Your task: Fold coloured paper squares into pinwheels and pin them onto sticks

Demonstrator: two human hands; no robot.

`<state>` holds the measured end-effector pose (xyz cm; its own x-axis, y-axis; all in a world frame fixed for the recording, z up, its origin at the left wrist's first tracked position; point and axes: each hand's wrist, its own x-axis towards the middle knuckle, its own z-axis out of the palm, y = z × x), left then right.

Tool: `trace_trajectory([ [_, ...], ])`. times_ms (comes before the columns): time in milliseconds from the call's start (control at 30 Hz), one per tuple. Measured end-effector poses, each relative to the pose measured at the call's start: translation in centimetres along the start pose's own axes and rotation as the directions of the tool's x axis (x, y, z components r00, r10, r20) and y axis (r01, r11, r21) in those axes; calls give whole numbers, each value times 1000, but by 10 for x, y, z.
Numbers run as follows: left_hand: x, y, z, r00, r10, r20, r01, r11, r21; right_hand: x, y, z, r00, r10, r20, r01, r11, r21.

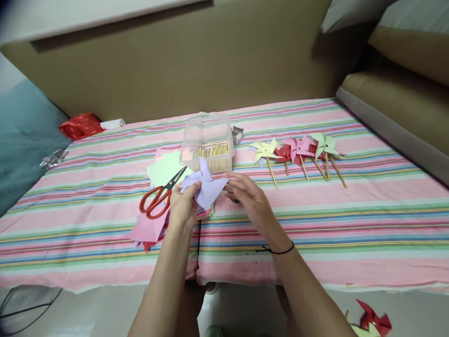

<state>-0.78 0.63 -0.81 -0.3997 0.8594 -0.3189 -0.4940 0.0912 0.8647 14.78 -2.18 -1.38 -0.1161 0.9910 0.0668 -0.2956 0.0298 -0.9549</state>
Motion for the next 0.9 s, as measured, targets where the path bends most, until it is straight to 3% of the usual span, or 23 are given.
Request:
trace_trajectory([
  [133,-6,0,4,1000,-22,-9,22,998,-55,-1,10,10,997,-28,75,38,991,-131],
  [433,-15,-7,9,999,25,24,-24,998,-54,1,9,16,990,-44,-133,26,990,-137],
  [633,-16,-8,9,1000,11,20,-10,997,-82,1,13,11,995,-98,-25,91,976,-197],
  [900,-22,-12,13,997,65,29,-66,997,29,1,9,16,986,10,-166,-24,996,-85],
])
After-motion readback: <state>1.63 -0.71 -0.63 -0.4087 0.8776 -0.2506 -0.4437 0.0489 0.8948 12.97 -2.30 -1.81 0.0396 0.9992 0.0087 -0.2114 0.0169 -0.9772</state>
